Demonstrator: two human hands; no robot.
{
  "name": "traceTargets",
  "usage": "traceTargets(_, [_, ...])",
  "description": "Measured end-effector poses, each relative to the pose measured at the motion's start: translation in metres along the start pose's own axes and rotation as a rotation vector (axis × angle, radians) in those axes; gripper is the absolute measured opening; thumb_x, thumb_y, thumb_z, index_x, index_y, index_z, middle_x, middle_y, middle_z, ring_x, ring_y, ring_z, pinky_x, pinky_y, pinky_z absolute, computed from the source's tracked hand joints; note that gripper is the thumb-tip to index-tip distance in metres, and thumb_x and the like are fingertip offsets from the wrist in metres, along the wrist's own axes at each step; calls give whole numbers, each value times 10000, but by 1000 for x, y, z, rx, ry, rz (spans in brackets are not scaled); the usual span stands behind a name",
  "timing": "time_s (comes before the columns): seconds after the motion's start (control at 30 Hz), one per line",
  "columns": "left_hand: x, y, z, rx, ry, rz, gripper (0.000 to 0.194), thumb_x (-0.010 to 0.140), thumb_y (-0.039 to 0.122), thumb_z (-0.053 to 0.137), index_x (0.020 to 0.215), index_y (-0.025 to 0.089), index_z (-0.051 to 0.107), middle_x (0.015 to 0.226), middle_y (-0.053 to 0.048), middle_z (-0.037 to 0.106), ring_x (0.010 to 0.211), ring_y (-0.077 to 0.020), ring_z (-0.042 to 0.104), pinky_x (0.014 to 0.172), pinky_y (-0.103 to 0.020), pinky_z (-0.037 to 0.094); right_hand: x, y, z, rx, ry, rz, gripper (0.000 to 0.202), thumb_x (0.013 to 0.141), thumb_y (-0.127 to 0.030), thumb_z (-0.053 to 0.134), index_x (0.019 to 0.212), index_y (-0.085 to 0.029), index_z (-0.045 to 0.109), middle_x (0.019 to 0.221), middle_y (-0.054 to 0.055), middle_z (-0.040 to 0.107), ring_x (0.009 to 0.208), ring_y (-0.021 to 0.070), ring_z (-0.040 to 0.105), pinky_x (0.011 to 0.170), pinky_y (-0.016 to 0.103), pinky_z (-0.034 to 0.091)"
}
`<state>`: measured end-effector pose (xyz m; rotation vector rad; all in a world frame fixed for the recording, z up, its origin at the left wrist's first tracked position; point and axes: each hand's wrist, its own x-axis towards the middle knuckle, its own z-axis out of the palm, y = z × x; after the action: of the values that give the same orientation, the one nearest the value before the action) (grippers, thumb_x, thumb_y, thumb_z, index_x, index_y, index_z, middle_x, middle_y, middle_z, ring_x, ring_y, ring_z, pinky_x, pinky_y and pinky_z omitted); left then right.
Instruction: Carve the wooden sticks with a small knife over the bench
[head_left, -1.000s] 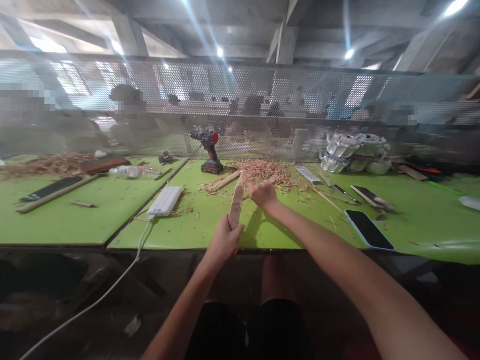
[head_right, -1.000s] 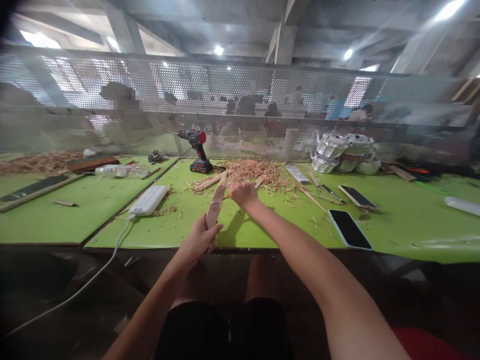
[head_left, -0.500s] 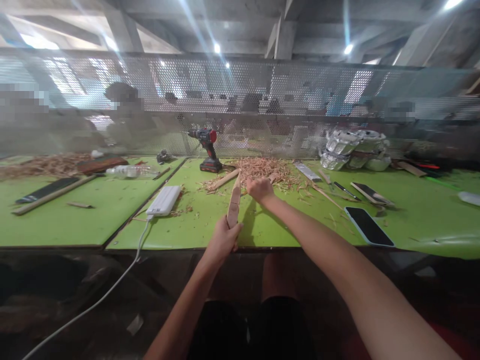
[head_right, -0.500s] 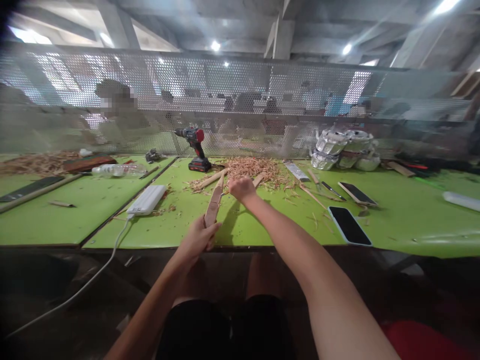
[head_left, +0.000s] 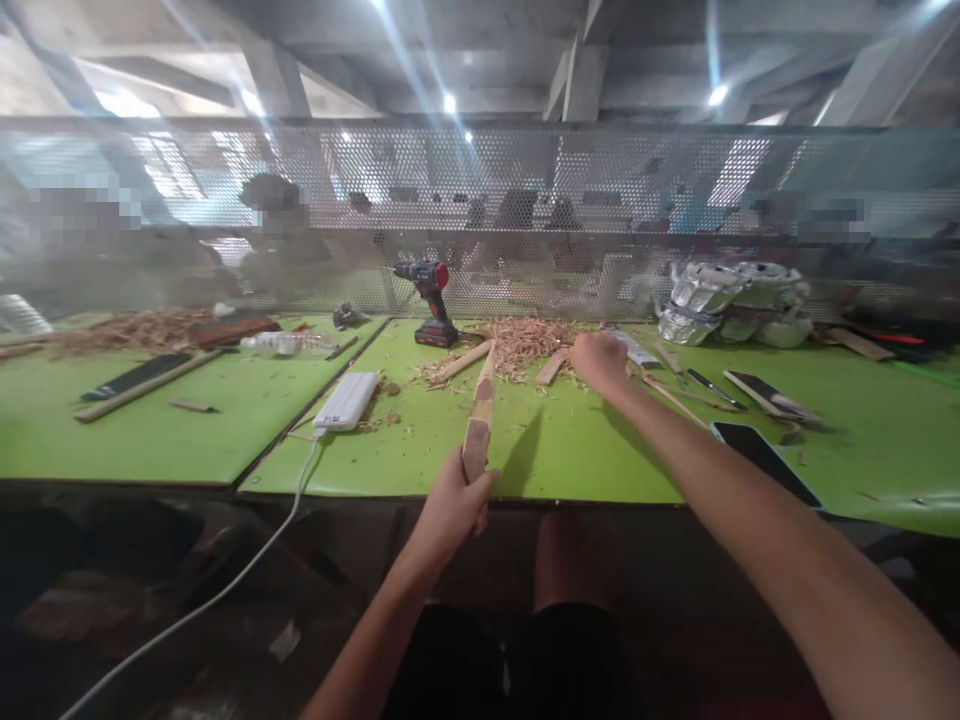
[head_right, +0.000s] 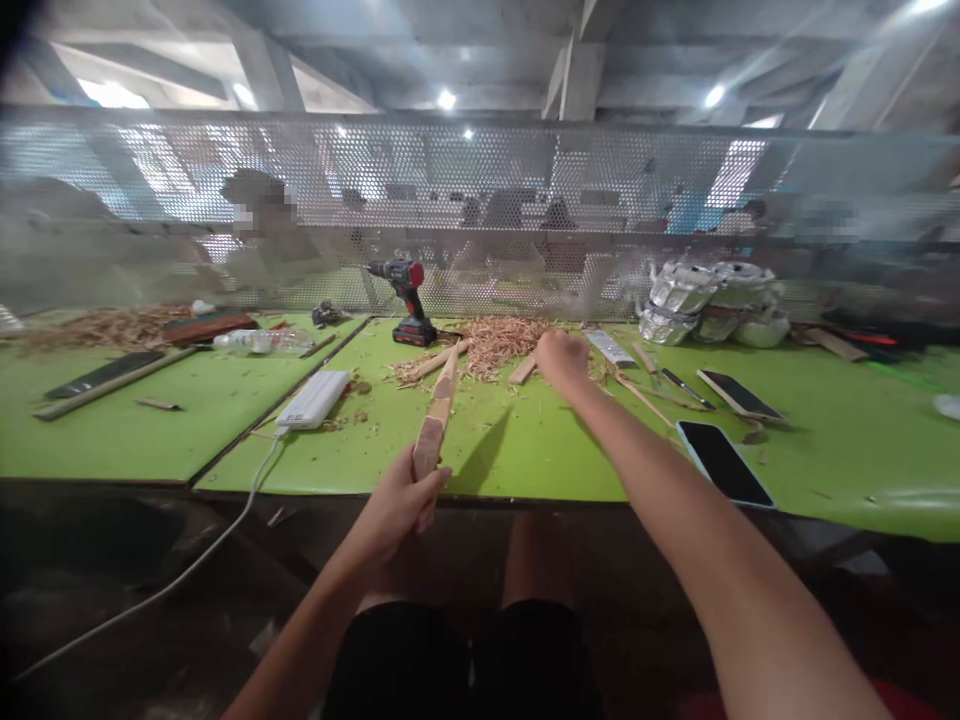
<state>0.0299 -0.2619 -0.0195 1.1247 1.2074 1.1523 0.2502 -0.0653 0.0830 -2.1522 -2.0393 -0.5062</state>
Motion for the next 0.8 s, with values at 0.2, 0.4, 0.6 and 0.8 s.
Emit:
traceTargets(0.2, [9,-2,10,-30,-2,-2,454,780,521,783,912,245,446,409,158,396,291,-85,362,327,-180,281,-24,-13,20,249,-56,-39,343,1049,-237,512,1038,-60,806,969,247,774,849,246,718,680,303,418])
traceTargets(0.4, [-6,-10,-27,-79,333,69,439,789,538,765,838,250,438,413,140,407,296,-84,376,339,-185,296,-33,-67,36,468,-317,-234,279,1012,-265,552,938,-181,807,833,98,772,718,212,685,628,282,464])
traceTargets(0.6, [-14,-3,-77,64,533,79,392,757,478,782,814,253,466,429,128,428,311,-98,389,358,-211,311,-33,-203,37,688,-440,-707,240,952,-236,658,1149,-226,796,1132,70,801,932,209,714,771,274,497])
traceTargets(0.8, [-20,-4,-105,72,583,39,373,757,477,779,858,239,511,463,119,442,320,-102,385,348,-224,303,-20,-258,43,610,-410,-814,232,959,-352,677,1115,-224,791,1102,76,789,952,242,702,761,283,484])
